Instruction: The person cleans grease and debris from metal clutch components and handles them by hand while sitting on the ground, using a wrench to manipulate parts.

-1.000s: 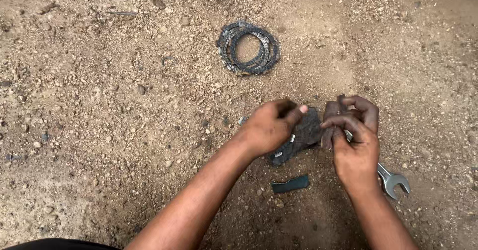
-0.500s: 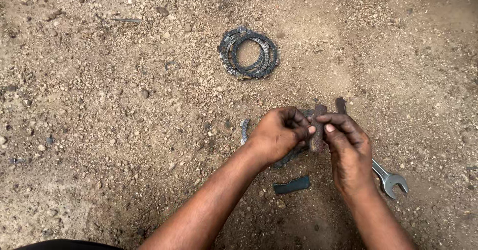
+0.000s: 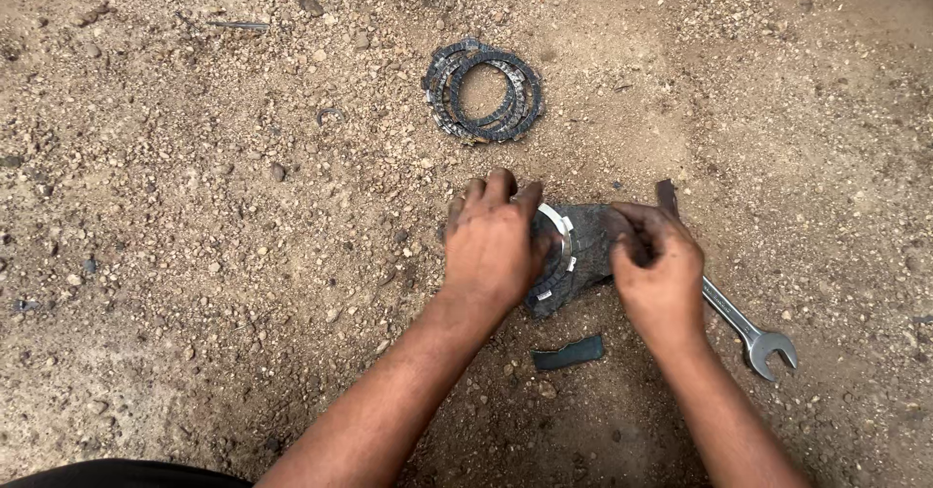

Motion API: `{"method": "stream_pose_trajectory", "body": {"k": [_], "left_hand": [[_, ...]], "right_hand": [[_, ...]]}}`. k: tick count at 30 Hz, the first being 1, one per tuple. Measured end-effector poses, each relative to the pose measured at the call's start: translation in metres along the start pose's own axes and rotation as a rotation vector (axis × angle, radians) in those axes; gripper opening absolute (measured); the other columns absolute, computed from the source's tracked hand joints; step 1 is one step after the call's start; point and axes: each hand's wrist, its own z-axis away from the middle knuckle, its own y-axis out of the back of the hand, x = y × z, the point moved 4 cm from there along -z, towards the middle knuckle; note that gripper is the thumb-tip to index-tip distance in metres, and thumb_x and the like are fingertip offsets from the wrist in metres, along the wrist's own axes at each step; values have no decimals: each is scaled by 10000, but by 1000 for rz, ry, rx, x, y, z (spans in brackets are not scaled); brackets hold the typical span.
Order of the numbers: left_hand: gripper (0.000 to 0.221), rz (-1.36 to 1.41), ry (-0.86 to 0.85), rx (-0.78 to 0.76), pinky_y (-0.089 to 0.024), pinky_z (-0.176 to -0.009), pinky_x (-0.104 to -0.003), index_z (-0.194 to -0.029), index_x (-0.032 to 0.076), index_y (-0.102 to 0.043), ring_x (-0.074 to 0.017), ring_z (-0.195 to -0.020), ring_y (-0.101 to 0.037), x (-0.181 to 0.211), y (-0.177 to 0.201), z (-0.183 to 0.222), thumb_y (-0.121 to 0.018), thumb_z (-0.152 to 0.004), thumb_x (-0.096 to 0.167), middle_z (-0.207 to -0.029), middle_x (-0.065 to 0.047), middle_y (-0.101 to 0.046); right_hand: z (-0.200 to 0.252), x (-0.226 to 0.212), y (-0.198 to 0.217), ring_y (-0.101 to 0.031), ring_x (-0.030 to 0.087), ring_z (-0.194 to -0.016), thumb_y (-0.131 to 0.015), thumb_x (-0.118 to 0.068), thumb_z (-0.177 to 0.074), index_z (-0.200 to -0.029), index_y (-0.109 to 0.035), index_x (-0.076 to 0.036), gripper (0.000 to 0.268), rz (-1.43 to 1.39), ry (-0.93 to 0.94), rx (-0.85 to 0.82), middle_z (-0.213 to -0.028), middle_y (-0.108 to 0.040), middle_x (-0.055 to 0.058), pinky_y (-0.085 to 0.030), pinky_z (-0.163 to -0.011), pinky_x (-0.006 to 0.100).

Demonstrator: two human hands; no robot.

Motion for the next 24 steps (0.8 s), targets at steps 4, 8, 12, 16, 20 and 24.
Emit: {"method": "stream_pose_trajectory", "body": {"k": [4, 8, 12, 16, 20, 24], "left_hand": [[909, -64, -52, -179, -202, -1175, -613, -1502, 244, -399, -411, -1477, -237, 5, -14, 9, -804, -752, 557, -1624, -151, -231], [982, 11, -1, -201, -73, -1232, -609, -1575, 387, -283, -381, -1539, -117, -5, -25, 12, -798, -756, 552, -1685, -103, -136], [1004, 8, 15, -255, 6, -1229, -613, -1569, 465, -221, -364, -1556, -2, -12, -32, 8, -783, -747, 595, -1701, -85, -32], [1001, 9, 4, -259, 19, -1238, -607, -1577, 465, -215, -355, -1565, 5, -15, -34, 9, -759, -752, 627, -1709, -87, -23], [1014, 22, -15, -257, 32, -1239, -600, -1582, 463, -190, -364, -1566, 34, -16, -35, 9, -744, -755, 654, -1707, -100, -11], [1020, 2, -33, -294, 40, -1235, -597, -1584, 481, -152, -347, -1564, 57, -16, -34, 8, -719, -759, 671, -1712, -75, 12]], "right_hand": [[-4, -4, -20, -703, 190, -830, -707, -59, -922, -1077, -719, -18, 161, 337, 128, -59, -1080, -707, 114, -632, -771, 320], [0, -7, -34, -712, 210, -866, -704, -61, -889, -1168, -722, -50, 280, 406, 192, -187, -1183, -679, 115, -648, -805, 338], [4, -16, -37, -677, 252, -1004, -759, -109, -822, -1236, -717, -68, 418, 609, 317, -225, -1238, -640, 129, -598, -903, 407], [0, -26, -31, -624, 298, -1142, -767, -148, -827, -1160, -743, -129, 334, 695, 399, -173, -1298, -603, 135, -558, -980, 438], [-1, -22, -36, -630, 289, -1192, -721, -114, -886, -1270, -697, -116, 384, 722, 369, -216, -1313, -599, 130, -571, -1003, 420], [0, -24, -28, -651, 309, -1151, -688, -118, -899, -1309, -695, -190, 417, 740, 370, -249, -1288, -613, 111, -576, -976, 438]]}}
